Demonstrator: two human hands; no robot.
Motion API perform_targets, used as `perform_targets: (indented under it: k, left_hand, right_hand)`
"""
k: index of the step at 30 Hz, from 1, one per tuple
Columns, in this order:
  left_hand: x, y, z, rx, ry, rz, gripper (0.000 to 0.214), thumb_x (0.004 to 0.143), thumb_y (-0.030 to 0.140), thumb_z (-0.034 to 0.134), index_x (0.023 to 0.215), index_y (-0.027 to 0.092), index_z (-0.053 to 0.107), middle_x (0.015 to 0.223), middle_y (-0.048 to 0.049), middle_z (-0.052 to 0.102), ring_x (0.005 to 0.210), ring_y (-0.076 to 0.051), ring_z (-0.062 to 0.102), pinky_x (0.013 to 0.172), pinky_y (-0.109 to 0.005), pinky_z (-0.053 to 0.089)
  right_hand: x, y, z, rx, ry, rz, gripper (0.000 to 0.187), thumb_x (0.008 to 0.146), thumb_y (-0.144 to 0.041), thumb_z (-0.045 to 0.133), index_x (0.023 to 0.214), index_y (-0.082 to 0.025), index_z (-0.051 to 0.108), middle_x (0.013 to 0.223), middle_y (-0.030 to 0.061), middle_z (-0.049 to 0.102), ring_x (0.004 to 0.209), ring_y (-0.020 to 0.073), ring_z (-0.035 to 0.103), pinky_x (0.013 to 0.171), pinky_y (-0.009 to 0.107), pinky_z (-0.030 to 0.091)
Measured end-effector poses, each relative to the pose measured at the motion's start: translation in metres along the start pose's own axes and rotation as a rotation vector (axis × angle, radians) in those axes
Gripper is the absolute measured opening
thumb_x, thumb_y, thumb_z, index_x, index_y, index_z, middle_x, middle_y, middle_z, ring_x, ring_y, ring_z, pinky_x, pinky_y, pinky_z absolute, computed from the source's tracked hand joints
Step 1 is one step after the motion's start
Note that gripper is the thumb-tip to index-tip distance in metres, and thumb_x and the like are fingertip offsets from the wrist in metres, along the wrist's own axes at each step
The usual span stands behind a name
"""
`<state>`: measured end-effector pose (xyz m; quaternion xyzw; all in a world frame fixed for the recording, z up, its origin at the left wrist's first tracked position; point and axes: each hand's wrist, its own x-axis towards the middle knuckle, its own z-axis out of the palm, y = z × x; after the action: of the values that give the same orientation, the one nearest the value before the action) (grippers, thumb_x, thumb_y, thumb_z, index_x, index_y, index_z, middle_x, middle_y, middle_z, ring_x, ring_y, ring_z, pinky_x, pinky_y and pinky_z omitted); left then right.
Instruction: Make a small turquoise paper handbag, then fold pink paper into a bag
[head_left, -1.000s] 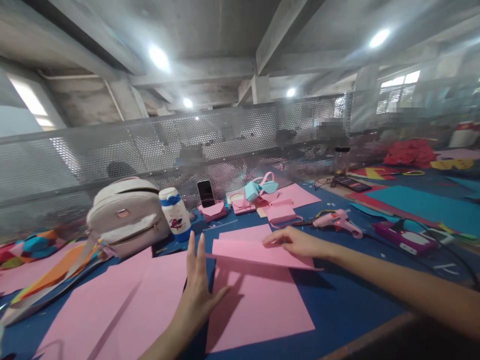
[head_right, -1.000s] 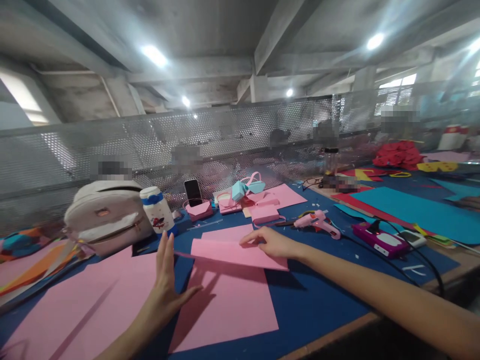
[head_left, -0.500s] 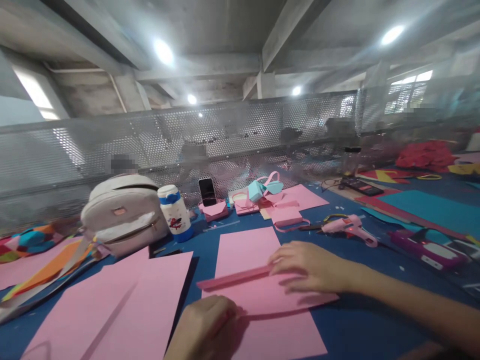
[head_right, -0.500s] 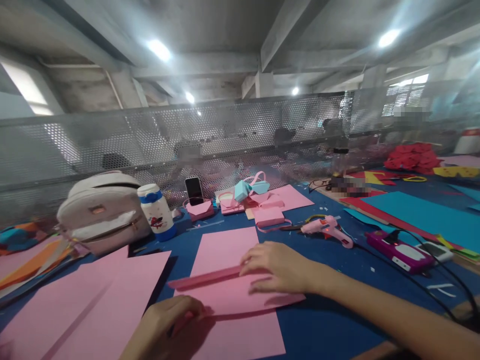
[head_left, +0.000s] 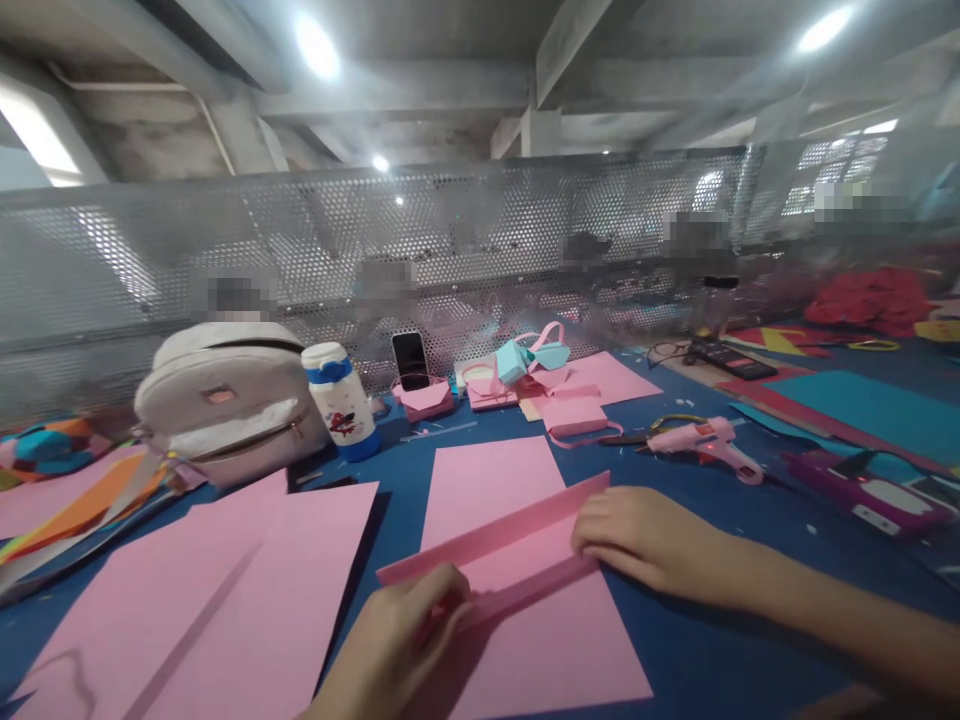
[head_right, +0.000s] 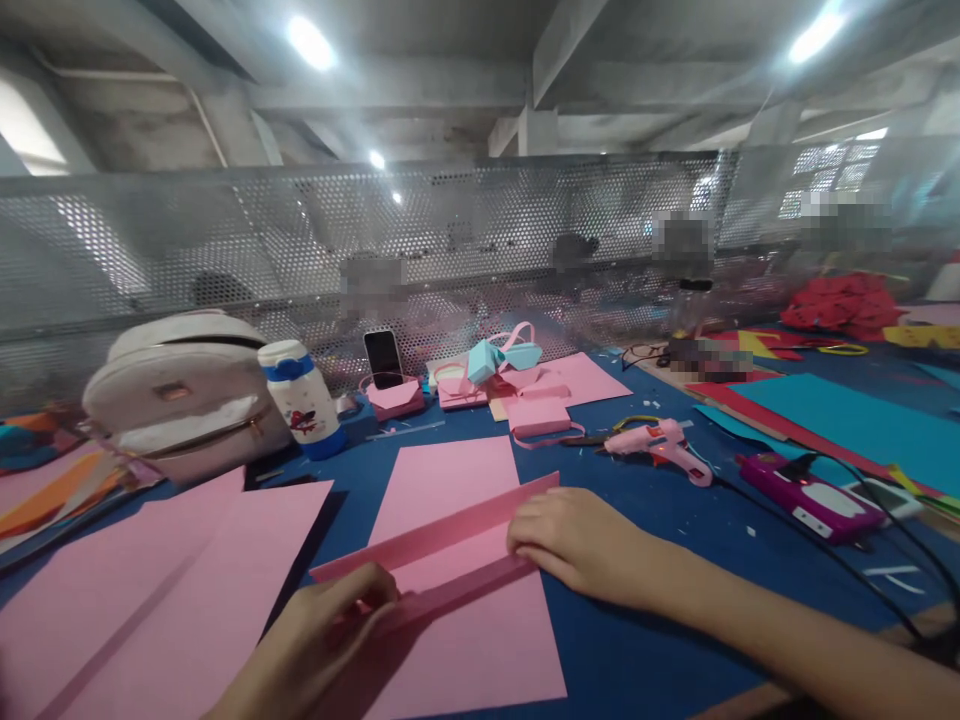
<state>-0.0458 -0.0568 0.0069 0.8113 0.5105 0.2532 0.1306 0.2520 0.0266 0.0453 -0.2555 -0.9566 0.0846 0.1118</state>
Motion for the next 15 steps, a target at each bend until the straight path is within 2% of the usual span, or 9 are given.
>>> perform_targets:
  k: [4, 6, 10, 12, 13, 15]
  left_hand:
    - [0.01, 0.001, -0.007, -0.046, -0.025, -0.061, 0.016, 0.096, 0.025, 0.043, 0.087, 0.023, 0.056, 0.076, 0.0019, 0.066, 0.067, -0.013, 0.063, 0.061, -0.018, 0.047]
    - [0.014, 0.0, -0.007, 0.015, -0.016, -0.013, 0.018, 0.097, 0.021, 0.041, 0.095, 0.023, 0.059, 0.081, 0.0008, 0.066, 0.07, -0.013, 0.064, 0.063, -0.019, 0.048]
    - [0.016, -0.002, -0.003, 0.351, 0.1, 0.307, 0.028, 0.096, 0.015, 0.037, 0.104, 0.021, 0.064, 0.099, -0.0072, 0.068, 0.078, -0.018, 0.067, 0.065, -0.026, 0.053]
    - [0.015, 0.002, 0.001, 0.49, 0.203, 0.476, 0.029, 0.096, 0.015, 0.039, 0.109, 0.018, 0.065, 0.107, -0.0094, 0.069, 0.092, -0.022, 0.067, 0.082, -0.034, 0.053]
    - [0.015, 0.004, 0.003, 0.532, 0.243, 0.543, 0.031, 0.097, 0.016, 0.038, 0.112, 0.016, 0.065, 0.112, -0.0088, 0.069, 0.101, -0.022, 0.064, 0.095, -0.037, 0.048]
    - [0.013, 0.01, 0.008, 0.608, 0.244, 0.639, 0.035, 0.099, 0.017, 0.036, 0.12, 0.016, 0.064, 0.122, -0.0048, 0.066, 0.113, -0.021, 0.059, 0.115, -0.04, 0.029]
  right_hand:
    - [0.009, 0.01, 0.006, 0.03, -0.05, 0.056, 0.022, 0.098, -0.019, 0.043, 0.085, -0.019, 0.061, 0.085, 0.0022, 0.068, 0.08, 0.0178, 0.063, 0.069, 0.027, 0.039]
    - [0.015, 0.014, 0.009, 0.059, -0.07, 0.081, 0.022, 0.098, -0.02, 0.042, 0.087, -0.02, 0.061, 0.085, 0.0014, 0.068, 0.077, 0.017, 0.063, 0.065, 0.026, 0.038]
    - [0.027, 0.019, 0.014, 0.1, -0.117, 0.127, 0.021, 0.098, -0.02, 0.041, 0.089, -0.02, 0.06, 0.089, 0.0014, 0.069, 0.078, 0.017, 0.063, 0.065, 0.026, 0.037]
    - [0.031, 0.021, 0.017, 0.11, -0.133, 0.131, 0.021, 0.098, -0.018, 0.04, 0.089, -0.02, 0.06, 0.091, 0.002, 0.068, 0.079, 0.0171, 0.063, 0.066, 0.026, 0.038]
    - [0.033, 0.022, 0.019, 0.112, -0.138, 0.13, 0.021, 0.098, -0.018, 0.04, 0.088, -0.019, 0.059, 0.091, 0.0022, 0.068, 0.078, 0.017, 0.062, 0.065, 0.026, 0.039]
    - [0.035, 0.025, 0.022, 0.106, -0.136, 0.123, 0.022, 0.097, -0.017, 0.039, 0.087, -0.019, 0.059, 0.09, 0.0027, 0.067, 0.077, 0.0168, 0.062, 0.065, 0.026, 0.039]
